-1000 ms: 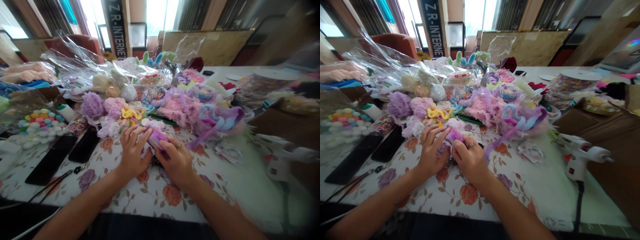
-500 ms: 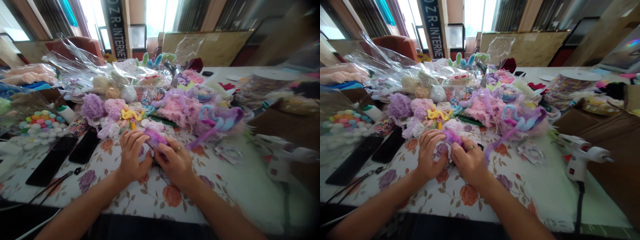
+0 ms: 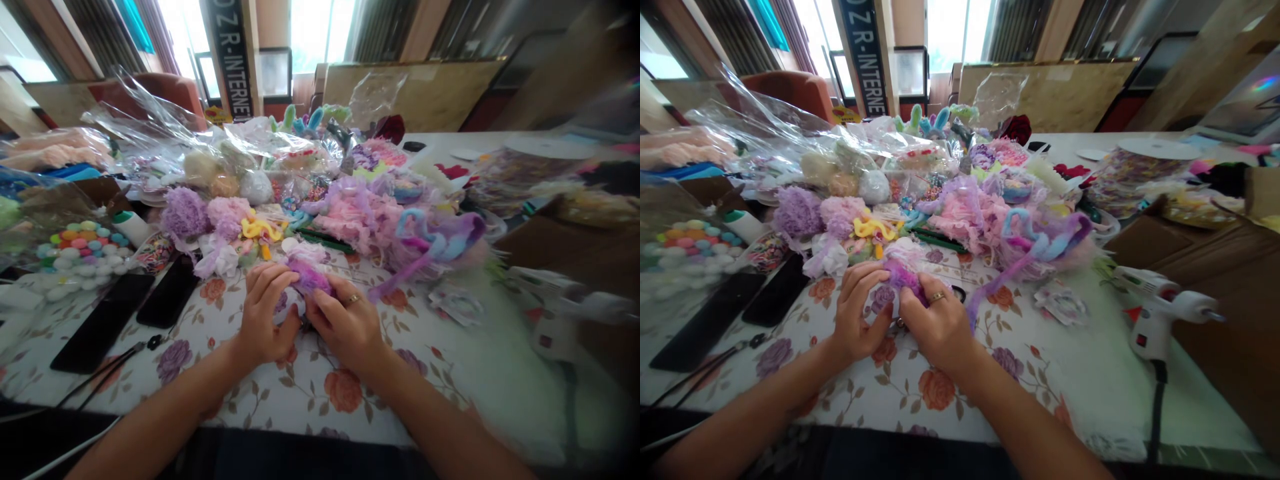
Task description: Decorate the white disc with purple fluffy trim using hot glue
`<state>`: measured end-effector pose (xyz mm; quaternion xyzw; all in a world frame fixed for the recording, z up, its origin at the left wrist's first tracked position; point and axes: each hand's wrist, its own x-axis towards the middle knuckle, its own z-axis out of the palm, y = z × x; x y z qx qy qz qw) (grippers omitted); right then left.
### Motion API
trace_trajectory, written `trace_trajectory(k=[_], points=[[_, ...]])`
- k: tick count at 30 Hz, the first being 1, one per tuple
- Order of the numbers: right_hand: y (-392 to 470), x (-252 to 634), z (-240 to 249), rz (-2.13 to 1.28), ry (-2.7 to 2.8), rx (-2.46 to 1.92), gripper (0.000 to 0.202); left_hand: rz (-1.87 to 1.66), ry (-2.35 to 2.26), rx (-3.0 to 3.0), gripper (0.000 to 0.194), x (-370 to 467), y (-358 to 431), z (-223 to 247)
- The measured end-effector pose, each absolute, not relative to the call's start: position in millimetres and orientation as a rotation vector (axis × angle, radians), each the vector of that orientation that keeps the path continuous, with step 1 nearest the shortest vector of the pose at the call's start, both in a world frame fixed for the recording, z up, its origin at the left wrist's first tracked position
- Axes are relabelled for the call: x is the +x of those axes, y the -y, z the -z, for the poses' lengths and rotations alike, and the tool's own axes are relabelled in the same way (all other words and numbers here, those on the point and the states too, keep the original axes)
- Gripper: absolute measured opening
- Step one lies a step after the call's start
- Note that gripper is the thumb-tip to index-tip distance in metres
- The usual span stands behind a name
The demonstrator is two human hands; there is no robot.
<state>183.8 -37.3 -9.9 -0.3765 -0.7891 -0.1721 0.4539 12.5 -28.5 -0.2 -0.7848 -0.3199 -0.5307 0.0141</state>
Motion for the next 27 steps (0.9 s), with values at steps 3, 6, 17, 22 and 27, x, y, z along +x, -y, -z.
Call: trace_trajectory(k=[3,6,17,22,27], points=[[38.4,183.4,8.3,0.41,1.955,-0.929,0.023,1.655,0.968,-2.461,0.043,12.6,29.4,0.1],[39.6,183.2,7.2,0.408,1.955,-0.929,0.025,1.66,0.946,-2.48,0.045,12.8,30.2,-0.2],[40.1,184.6,10.3,0.424,1.951,-0.928,0.021,1.727,0.969,-2.55,0.045,9.6,31.4,-1.3],[40.4,181.6,8.3,0.355,1.923,-0.924,0.016,1.565,0.949,-2.511,0.052,13.0,35.5,1.5],[41.4,179.8,5.4,0.287,1.955,-0.882,0.011,1.512,0.786,-2.471,0.057,16.4,38.0,2.6]])
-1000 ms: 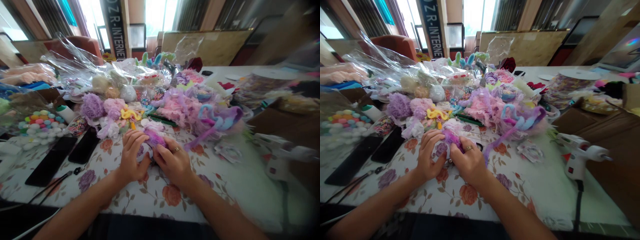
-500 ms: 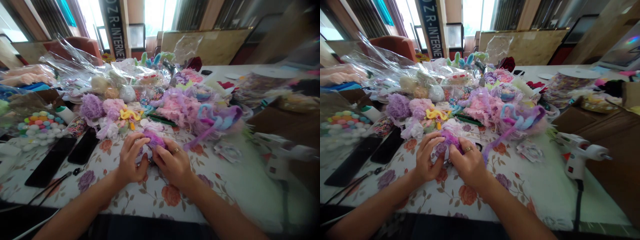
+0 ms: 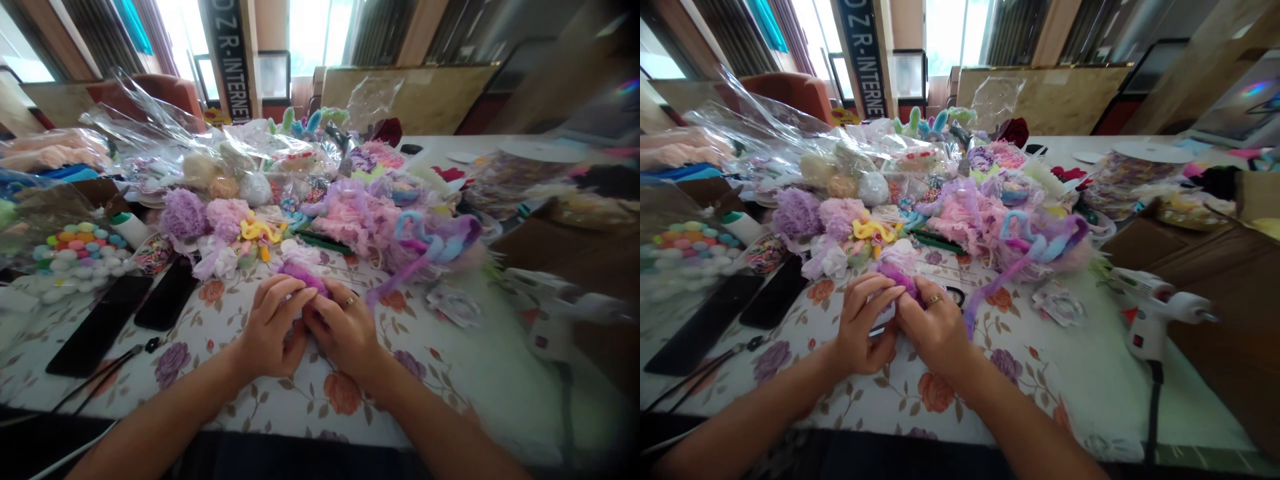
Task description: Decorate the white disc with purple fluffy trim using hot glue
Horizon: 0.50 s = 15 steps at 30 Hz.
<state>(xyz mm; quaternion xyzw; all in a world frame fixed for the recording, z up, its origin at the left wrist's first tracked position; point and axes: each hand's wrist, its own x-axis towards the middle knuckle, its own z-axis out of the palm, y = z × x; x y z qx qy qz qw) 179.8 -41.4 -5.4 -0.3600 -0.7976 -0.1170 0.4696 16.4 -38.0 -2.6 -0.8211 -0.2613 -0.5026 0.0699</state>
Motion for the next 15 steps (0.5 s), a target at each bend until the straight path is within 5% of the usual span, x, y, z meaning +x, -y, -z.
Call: trace_trajectory(k=[6,11,15], points=[[41.6,177.2,0.6,0.141,1.883,-0.898,0.006,1.584,0.571,-2.548,0.06,15.1,33.0,1.9],[35.3,176.5,-6.0,-0.109,1.562,-1.172,0.017,1.726,1.152,-2.307,0.039,6.1,25.3,2.7],[29.2,180.2,-10.9,-0.511,1.389,-1.326,0.021,1.655,1.18,-2.388,0.033,7.3,25.2,3.5]])
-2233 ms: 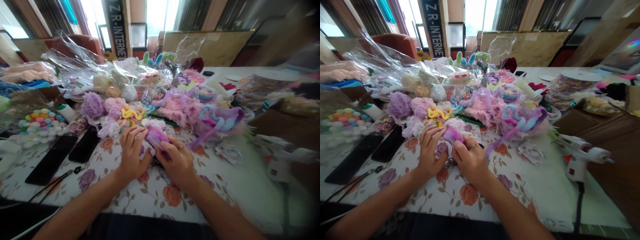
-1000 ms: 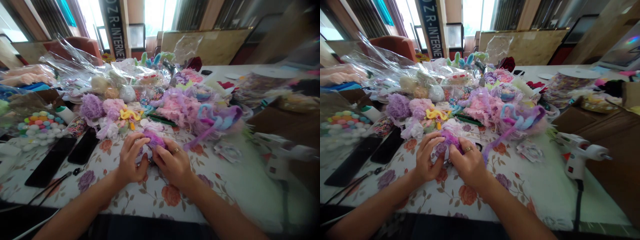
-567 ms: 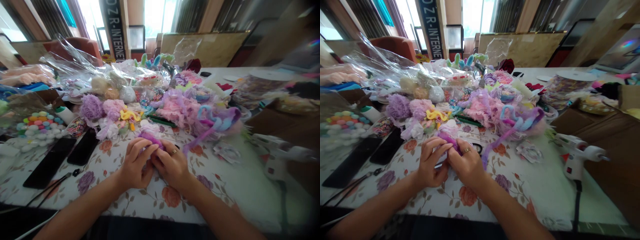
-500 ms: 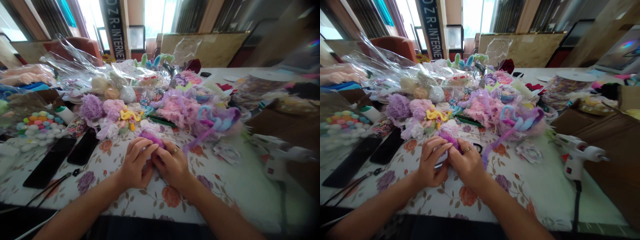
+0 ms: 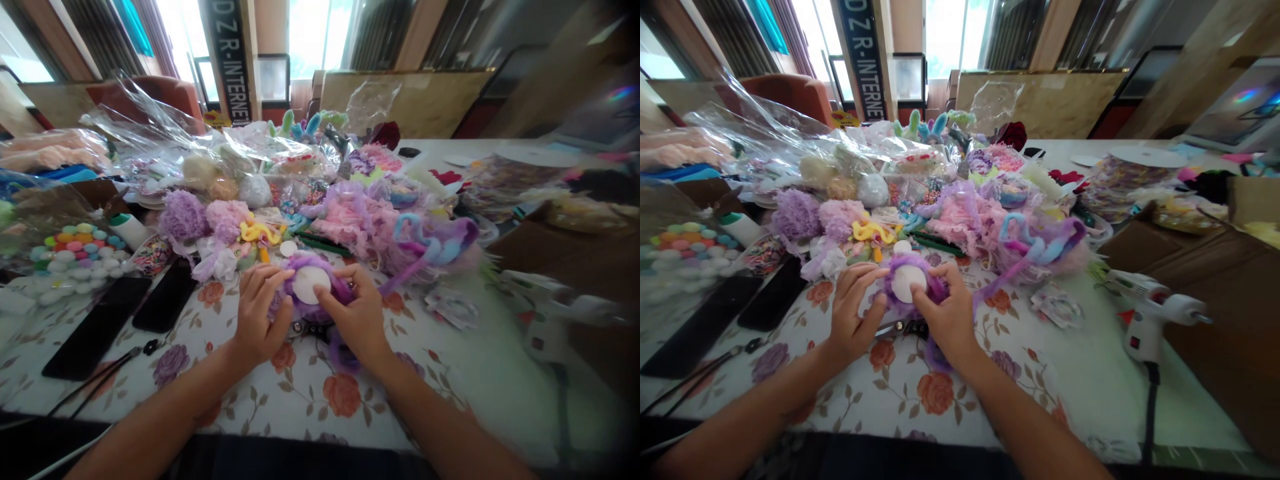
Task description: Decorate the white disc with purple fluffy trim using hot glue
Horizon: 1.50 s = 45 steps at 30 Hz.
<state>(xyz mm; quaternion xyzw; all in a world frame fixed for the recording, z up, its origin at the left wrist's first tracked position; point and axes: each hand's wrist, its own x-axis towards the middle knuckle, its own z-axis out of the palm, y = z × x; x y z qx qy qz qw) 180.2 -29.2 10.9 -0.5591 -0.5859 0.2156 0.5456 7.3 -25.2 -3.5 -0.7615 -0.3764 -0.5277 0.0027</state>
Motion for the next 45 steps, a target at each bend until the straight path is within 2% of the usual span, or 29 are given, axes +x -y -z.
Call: trace_trajectory(k=[4,9,14,17,22,26,33,45], points=[[27.3,180.7,-13.0,-0.86,1.258,-1.281,0.028,1.687,1.14,-2.414,0.045,10.0,26.9,1.9],[29.0,178.8,-14.3,-0.947,1.206,-1.255,0.032,1.649,1.112,-2.483,0.047,8.1,24.7,1.0],[29.4,180.7,-14.5,-0.908,1.216,-1.24,0.031,1.617,1.16,-2.488,0.036,6.2,19.2,3.4],[29.4,182.1,-13.8,-0.861,1.244,-1.242,0.029,1.724,1.229,-2.431,0.027,4.7,16.2,3.0],[32.4,180.6,-12.7,-0.52,1.397,-1.298,0.02,1.889,1.476,-2.272,0.01,3.1,15.1,0.6],[35.4,178.1,-11.7,-0.359,1.476,-1.268,0.017,1.784,1.511,-2.28,0.014,4.6,14.3,2.6],[35.7,178.0,-10.9,-0.362,1.478,-1.258,0.017,1.715,1.542,-2.336,0.009,3.6,12.5,5.7],[34.2,181.5,-12.5,-0.544,1.424,-1.305,0.019,1.857,1.671,-2.418,0.007,3.0,11.2,5.3]])
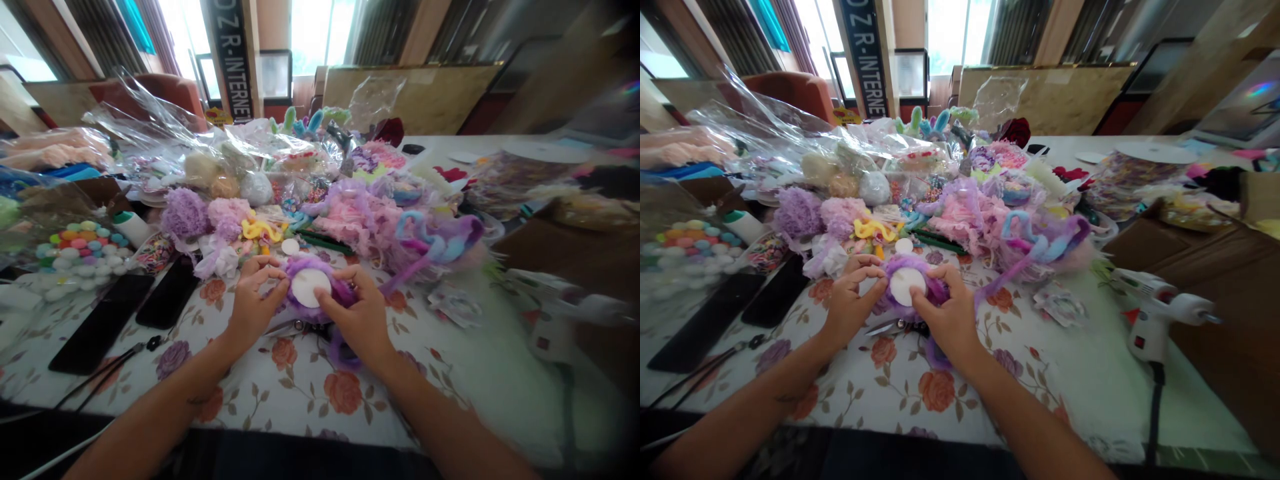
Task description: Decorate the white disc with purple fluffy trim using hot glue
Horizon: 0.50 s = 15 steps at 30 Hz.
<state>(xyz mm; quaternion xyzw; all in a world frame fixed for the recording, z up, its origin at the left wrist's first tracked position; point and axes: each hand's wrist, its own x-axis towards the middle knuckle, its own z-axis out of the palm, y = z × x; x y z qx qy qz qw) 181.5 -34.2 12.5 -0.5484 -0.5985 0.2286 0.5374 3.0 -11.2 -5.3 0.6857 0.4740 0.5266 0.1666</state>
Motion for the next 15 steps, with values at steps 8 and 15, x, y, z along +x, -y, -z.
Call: trace_trajectory(k=[8,15], points=[[35.7,181.5,-8.7,-0.501,1.454,-1.247,0.018,-1.631,-1.296,2.205,0.011,3.9,12.3,5.1],[28.8,186.1,-10.8,-0.509,1.432,-1.332,0.019,-1.541,-1.35,2.359,0.017,-2.0,2.3,6.3]])
